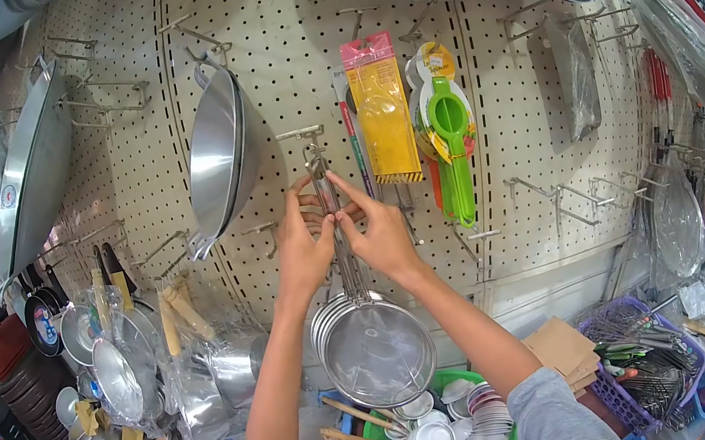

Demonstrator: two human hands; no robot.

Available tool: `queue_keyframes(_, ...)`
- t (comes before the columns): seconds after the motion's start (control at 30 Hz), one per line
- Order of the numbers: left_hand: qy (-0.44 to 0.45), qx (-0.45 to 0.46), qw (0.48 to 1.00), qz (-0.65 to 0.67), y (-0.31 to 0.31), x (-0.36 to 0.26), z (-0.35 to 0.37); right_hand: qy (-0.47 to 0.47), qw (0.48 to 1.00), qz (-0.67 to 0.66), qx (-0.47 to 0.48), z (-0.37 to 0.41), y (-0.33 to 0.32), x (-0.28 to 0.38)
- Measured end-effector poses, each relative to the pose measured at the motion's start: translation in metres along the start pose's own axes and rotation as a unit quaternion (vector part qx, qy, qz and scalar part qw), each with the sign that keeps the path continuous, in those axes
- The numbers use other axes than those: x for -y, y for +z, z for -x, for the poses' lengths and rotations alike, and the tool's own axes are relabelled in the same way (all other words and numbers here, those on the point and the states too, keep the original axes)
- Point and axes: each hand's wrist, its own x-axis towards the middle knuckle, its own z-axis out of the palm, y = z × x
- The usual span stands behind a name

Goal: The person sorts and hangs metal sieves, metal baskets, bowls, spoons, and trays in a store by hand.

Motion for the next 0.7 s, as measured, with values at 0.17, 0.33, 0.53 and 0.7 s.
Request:
queue_keyframes(0.17,-0.027,0.027,0.999,0.013,0.005,0.009,-0.002,0.037,0.999,0.000,0.009,-0.003,0.001,-0.010)
queue_keyframes(0.33,0.012,0.029,0.999,-0.036,0.008,0.018,-0.010,0.035,0.999,0.016,-0.004,-0.007,0.007,-0.021)
queue_keyframes(0.53,0.017,0.049,0.994,-0.092,0.013,0.034,-0.014,-0.020,0.999,0.007,-0.047,-0.010,0.020,-0.042)
queue_keyframes(0.7,-0.007,0.064,0.991,-0.116,0.011,0.031,-0.016,-0.012,0.999,0.022,-0.043,-0.012,0.021,-0.043)
